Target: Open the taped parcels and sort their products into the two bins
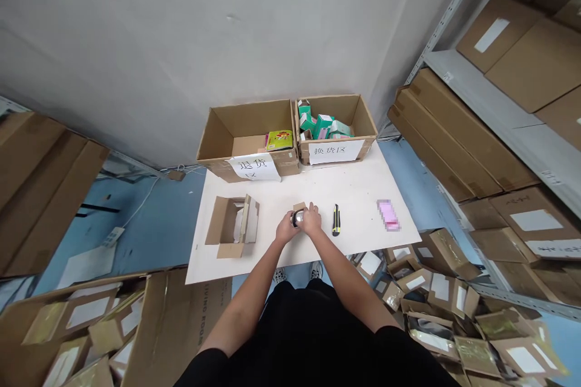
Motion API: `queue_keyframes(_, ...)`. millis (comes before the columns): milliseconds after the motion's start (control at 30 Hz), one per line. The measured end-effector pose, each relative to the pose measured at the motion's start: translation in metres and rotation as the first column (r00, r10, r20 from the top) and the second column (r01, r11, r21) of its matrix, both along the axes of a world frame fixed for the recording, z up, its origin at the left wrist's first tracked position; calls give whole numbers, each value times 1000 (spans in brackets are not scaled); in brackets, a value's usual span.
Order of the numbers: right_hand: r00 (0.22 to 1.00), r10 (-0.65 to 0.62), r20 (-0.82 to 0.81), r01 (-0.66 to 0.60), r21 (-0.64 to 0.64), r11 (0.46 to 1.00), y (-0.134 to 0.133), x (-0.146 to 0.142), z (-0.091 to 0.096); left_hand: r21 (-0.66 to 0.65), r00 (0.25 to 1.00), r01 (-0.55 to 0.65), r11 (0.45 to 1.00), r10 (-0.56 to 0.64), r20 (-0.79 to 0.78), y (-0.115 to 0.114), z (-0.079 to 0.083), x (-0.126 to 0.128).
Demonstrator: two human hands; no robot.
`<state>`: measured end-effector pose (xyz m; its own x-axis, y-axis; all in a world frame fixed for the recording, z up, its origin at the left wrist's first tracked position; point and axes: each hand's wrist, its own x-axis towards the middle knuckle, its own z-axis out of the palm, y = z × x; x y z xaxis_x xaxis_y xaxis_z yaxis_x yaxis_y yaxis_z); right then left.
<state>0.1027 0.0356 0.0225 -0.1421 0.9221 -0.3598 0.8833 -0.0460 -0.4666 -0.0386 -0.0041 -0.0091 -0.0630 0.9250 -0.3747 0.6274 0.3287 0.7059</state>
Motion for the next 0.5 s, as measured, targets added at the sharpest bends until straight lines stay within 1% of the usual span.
queue_keyframes(67,998,-30,49,31,-10,999,4,-10,2,-25,1000,7,1000,-7,-2,4,2,3)
queue_keyframes(133,998,-40,53,40,0,999,6,-15,7,-50,1000,17,999,-18,-21,8,4,3)
queue_keyframes(233,998,-60,7,60,67,996,6,-10,23,-45,997,59,997,-62,-55,12,6,2)
queue_keyframes(300,994,-94,-52,100,140,985,5,-2,43,-44,994,86,995,-89,-69,14,7,2)
queue_keyframes(367,987,-107,-122,128,178,976,5,5,69,-69,993,92,993,-96,-64,18,8,3)
queue_keyframes(433,975,-118,-190,149,160,976,6,9,100,-84,995,97,992,-98,-17,22,10,2)
queue_keyframes(500,952,-148,-268,192,147,970,8,11,130,-75,990,122,990,-115,87,27,14,-5)
